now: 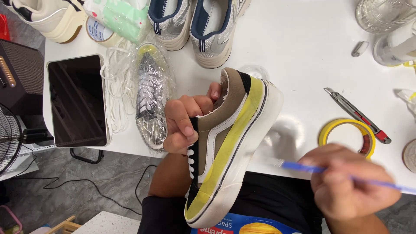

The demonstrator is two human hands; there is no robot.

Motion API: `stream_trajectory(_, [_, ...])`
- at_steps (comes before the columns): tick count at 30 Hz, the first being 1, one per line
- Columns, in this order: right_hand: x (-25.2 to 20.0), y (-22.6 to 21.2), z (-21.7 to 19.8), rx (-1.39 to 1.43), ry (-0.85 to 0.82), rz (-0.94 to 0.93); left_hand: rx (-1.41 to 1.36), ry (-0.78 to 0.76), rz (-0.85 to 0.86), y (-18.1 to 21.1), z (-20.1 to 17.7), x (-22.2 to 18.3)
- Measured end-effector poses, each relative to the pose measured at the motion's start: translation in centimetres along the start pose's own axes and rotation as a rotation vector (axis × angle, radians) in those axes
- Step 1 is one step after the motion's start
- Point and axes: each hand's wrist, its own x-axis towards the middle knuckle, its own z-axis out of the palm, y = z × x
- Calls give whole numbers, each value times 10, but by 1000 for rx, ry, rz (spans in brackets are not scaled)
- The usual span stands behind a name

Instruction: Painting the midsole of a shoe with white paint using a brush.

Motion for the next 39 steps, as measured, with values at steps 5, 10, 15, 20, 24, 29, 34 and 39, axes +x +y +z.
stream_trajectory(5, [17,-22,15,-93,-293,87,12,3,-4,-1,1,-1])
stream_trajectory(10, [14,-2,1,-238,-47,19,10,0,-8,-1,1,0])
stream_trajectory(15, [7,1,-19,-182,47,9,-14,56,1,-3,2,-2])
stream_trajectory(20, [22,-30,4,-62,-343,99,-5,15,-9,-2,0,1])
stream_trajectory(24, [18,-32,9,15,-334,156,-8,15,-5,-4,1,1])
stream_trajectory(29, [23,-30,11,-83,-300,157,-18,25,-2,-5,0,-1])
stream_trajectory(34, [25,-21,1,-237,-188,146,-25,23,-27,-4,0,-3])
stream_trajectory(39, [46,-18,-1,-258,-69,144,-50,32,-48,-2,0,-3])
